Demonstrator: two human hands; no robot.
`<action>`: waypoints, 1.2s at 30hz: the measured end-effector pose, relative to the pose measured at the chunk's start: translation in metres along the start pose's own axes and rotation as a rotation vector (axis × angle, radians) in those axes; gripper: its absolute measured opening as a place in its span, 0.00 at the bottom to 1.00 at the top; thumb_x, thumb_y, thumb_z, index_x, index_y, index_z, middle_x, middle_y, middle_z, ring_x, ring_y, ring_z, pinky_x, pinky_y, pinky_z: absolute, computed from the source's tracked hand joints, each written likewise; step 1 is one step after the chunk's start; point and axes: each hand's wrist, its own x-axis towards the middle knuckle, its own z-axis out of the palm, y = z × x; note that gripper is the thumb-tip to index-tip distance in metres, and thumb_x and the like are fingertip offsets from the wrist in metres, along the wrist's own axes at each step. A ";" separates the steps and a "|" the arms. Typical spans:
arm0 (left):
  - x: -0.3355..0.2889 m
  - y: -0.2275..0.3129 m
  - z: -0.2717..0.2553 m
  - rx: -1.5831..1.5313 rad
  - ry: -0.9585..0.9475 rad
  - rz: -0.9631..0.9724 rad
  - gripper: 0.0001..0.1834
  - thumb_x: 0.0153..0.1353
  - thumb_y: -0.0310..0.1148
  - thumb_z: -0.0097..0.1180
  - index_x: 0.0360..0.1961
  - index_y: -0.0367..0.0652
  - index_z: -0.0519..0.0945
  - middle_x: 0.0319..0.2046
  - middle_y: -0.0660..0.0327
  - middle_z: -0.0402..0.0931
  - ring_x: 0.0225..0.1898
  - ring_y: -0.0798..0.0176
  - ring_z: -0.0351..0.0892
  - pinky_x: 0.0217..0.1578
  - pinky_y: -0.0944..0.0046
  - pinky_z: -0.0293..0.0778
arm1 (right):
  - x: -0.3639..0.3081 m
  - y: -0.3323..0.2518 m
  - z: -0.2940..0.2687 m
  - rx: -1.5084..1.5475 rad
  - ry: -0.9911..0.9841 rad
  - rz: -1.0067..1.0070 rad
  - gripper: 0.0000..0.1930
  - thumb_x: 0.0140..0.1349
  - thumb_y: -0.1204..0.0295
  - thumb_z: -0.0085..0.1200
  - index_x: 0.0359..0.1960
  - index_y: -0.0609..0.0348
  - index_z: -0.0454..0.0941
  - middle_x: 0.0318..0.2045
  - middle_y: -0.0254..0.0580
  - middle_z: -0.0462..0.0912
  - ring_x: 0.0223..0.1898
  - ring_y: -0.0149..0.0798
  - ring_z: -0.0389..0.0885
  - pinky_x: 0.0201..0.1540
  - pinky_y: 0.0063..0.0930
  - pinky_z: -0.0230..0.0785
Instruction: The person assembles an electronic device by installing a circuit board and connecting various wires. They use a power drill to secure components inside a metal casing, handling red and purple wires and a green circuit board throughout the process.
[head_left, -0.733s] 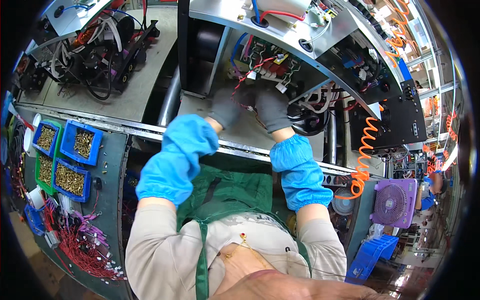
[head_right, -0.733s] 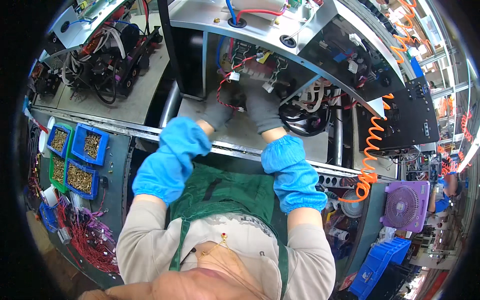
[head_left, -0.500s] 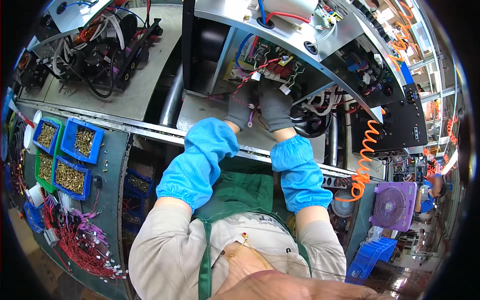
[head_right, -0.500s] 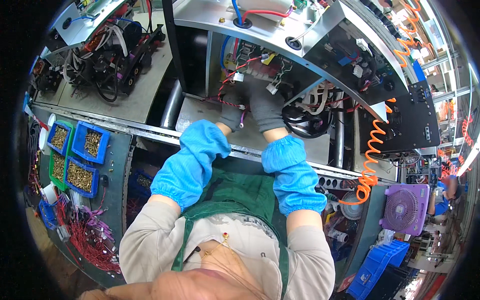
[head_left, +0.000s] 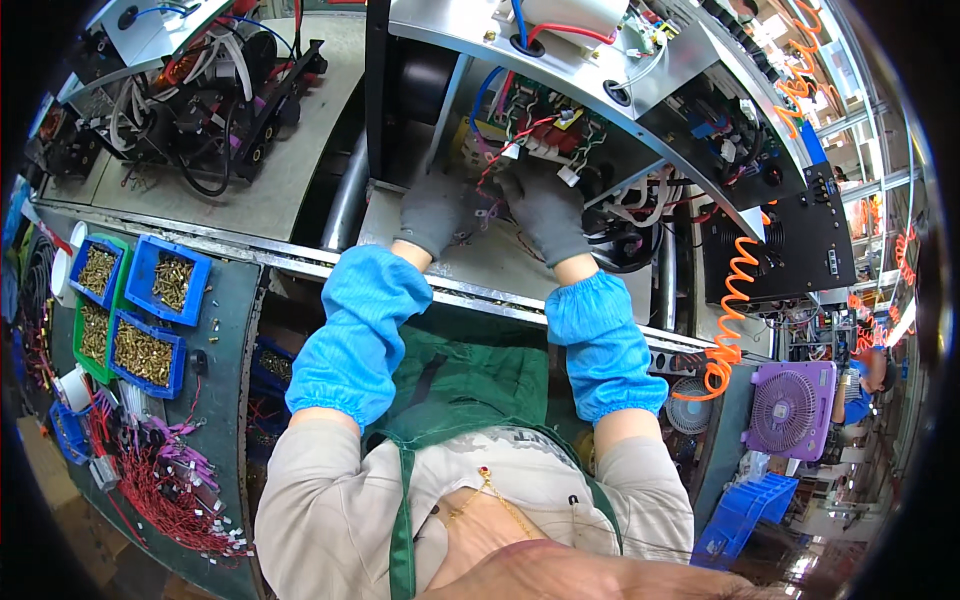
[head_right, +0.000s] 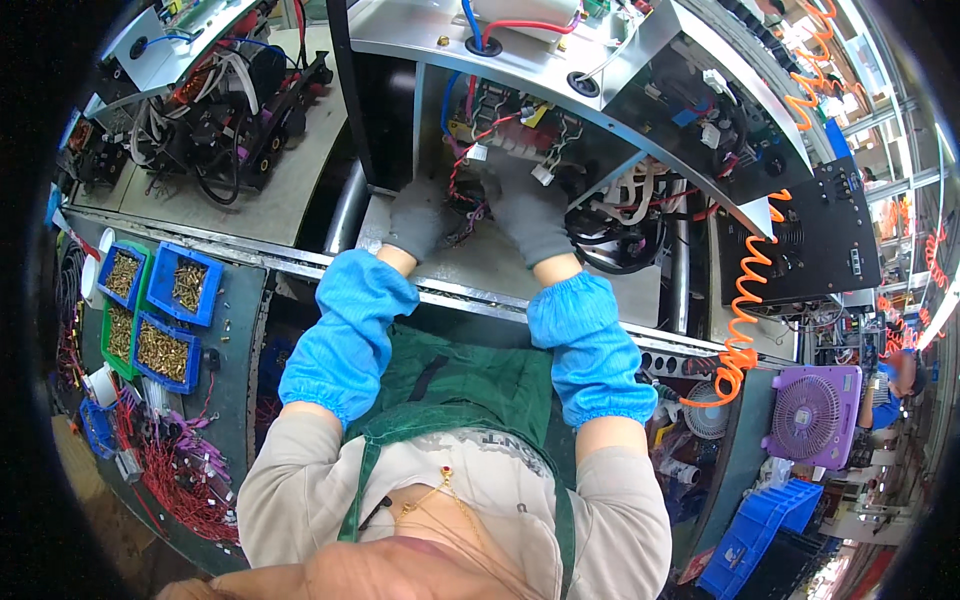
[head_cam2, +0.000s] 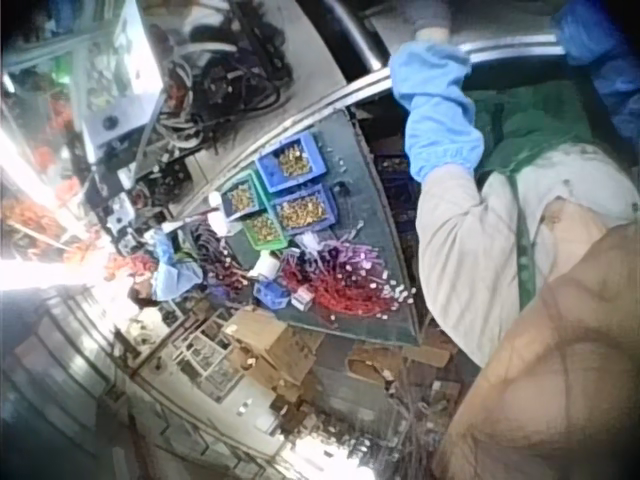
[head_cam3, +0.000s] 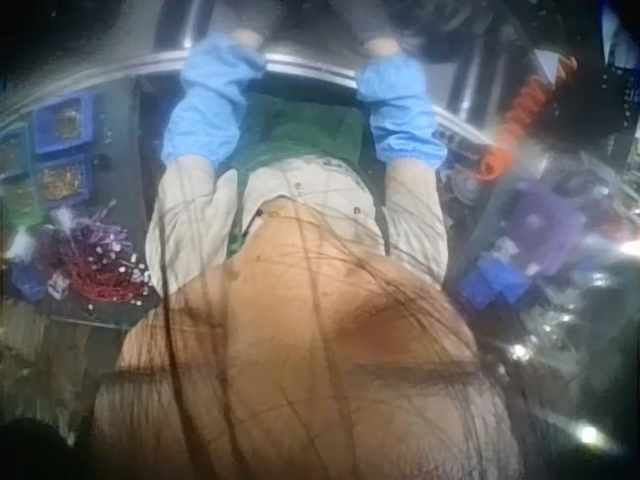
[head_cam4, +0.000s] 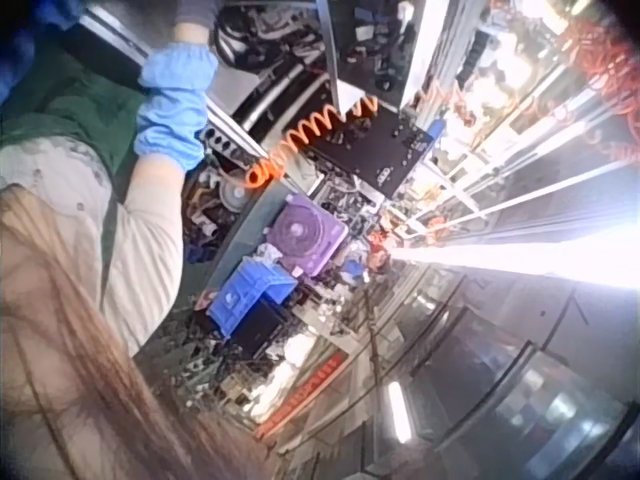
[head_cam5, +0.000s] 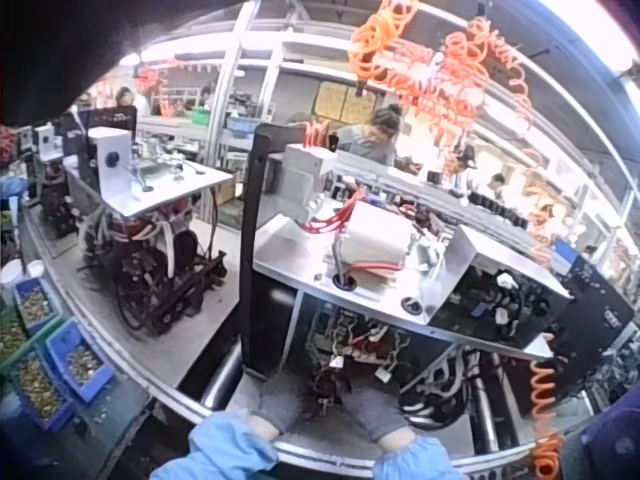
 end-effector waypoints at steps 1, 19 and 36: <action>-0.002 -0.007 0.007 0.017 0.037 0.025 0.21 0.48 0.37 0.60 0.44 0.43 0.74 0.31 0.49 0.77 0.31 0.46 0.79 0.31 0.51 0.75 | 0.003 -0.001 0.003 -0.003 -0.015 0.000 0.14 0.59 0.54 0.48 0.36 0.48 0.78 0.29 0.46 0.80 0.30 0.49 0.80 0.32 0.44 0.72; -0.008 -0.016 -0.015 -0.013 -0.177 0.103 0.13 0.52 0.38 0.56 0.39 0.48 0.79 0.34 0.53 0.77 0.36 0.48 0.78 0.34 0.52 0.74 | 0.017 -0.001 0.032 -0.063 -0.369 0.101 0.13 0.57 0.64 0.46 0.34 0.56 0.79 0.35 0.53 0.81 0.37 0.55 0.80 0.38 0.48 0.73; 0.009 -0.016 0.014 -0.175 -0.153 0.078 0.15 0.56 0.32 0.49 0.44 0.43 0.76 0.38 0.49 0.77 0.41 0.44 0.76 0.41 0.53 0.73 | 0.018 -0.003 0.008 -0.090 -0.212 0.030 0.13 0.59 0.67 0.45 0.42 0.60 0.73 0.40 0.56 0.77 0.42 0.54 0.78 0.39 0.45 0.71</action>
